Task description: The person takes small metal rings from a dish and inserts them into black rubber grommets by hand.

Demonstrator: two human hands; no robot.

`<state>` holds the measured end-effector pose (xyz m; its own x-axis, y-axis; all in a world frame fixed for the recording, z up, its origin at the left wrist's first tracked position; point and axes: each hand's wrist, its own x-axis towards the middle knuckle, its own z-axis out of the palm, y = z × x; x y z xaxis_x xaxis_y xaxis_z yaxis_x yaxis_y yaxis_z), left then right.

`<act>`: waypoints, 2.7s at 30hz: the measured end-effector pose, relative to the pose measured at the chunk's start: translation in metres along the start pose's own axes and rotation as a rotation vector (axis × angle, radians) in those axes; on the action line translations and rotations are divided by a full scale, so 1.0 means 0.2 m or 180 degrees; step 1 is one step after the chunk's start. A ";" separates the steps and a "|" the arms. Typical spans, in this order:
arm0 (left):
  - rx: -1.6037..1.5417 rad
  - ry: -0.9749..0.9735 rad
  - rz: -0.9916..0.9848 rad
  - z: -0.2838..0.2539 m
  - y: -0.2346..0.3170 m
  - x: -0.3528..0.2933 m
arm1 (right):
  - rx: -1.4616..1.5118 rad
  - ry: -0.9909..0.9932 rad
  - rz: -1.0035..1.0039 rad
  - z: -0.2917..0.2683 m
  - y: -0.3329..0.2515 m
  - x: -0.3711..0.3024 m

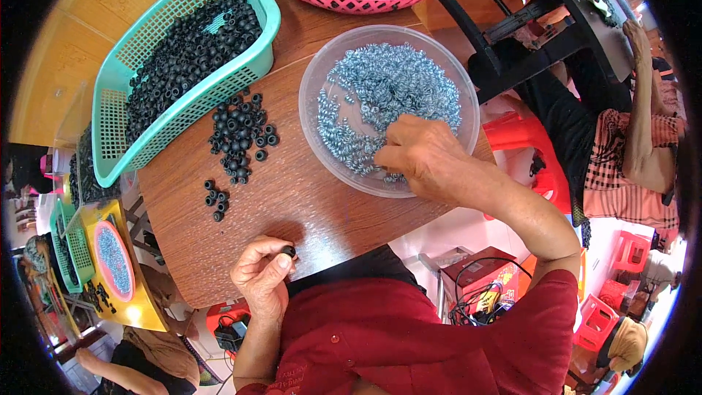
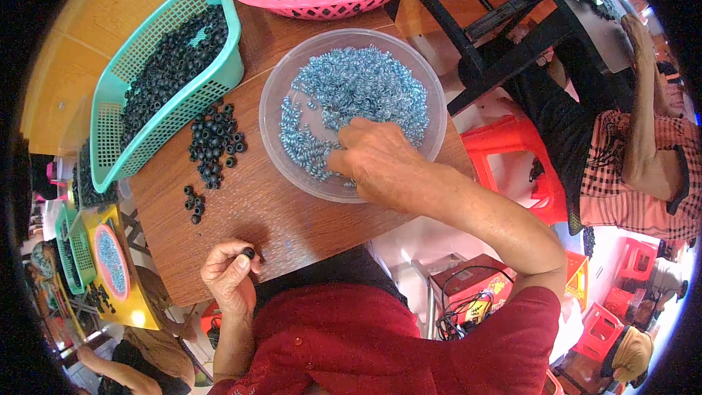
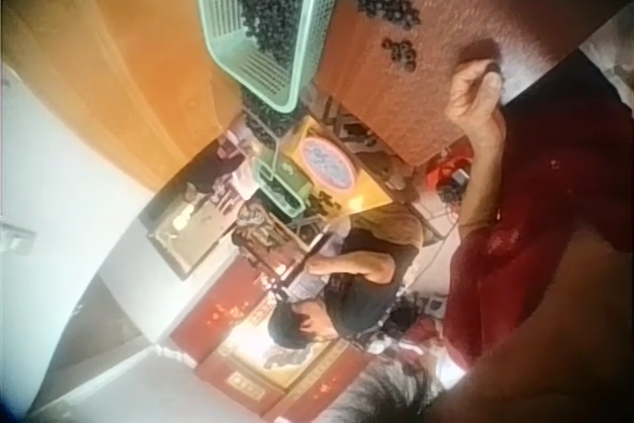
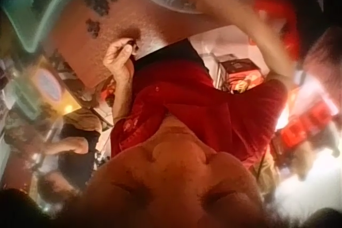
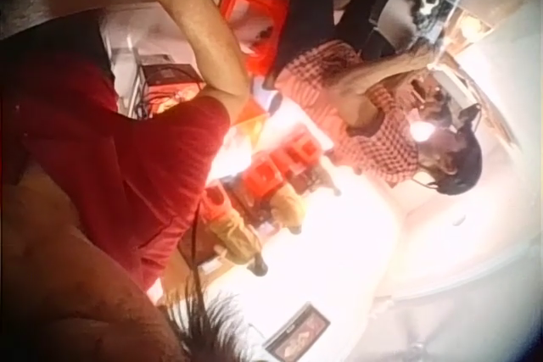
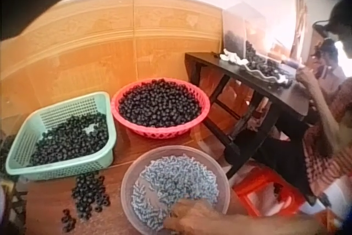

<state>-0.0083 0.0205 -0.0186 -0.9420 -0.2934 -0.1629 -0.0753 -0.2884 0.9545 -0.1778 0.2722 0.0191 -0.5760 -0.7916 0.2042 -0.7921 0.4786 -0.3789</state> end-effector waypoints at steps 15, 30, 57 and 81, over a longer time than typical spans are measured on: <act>-0.0099 0.0015 0.0024 0.00 0.00 0.00 | -0.0229 -0.0325 -0.0048 0.00 -0.02 0.00; -0.0133 0.0030 -0.0051 -0.01 -0.01 -0.01 | -0.0108 -0.0242 -0.0074 0.01 -0.02 0.00; 0.0105 0.0044 0.0115 -0.02 -0.02 -0.01 | -0.0237 0.0257 0.0107 -0.05 0.00 0.00; -0.0072 -0.0016 0.0060 -0.01 -0.02 -0.02 | -0.0519 -0.0408 -0.0061 -0.07 -0.02 -0.05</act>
<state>-0.0045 0.0214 -0.0213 -0.9449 -0.2943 -0.1436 -0.0501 -0.3035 0.9515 -0.1709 0.2828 0.0313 -0.5382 -0.8381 0.0895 -0.8310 0.5098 -0.2227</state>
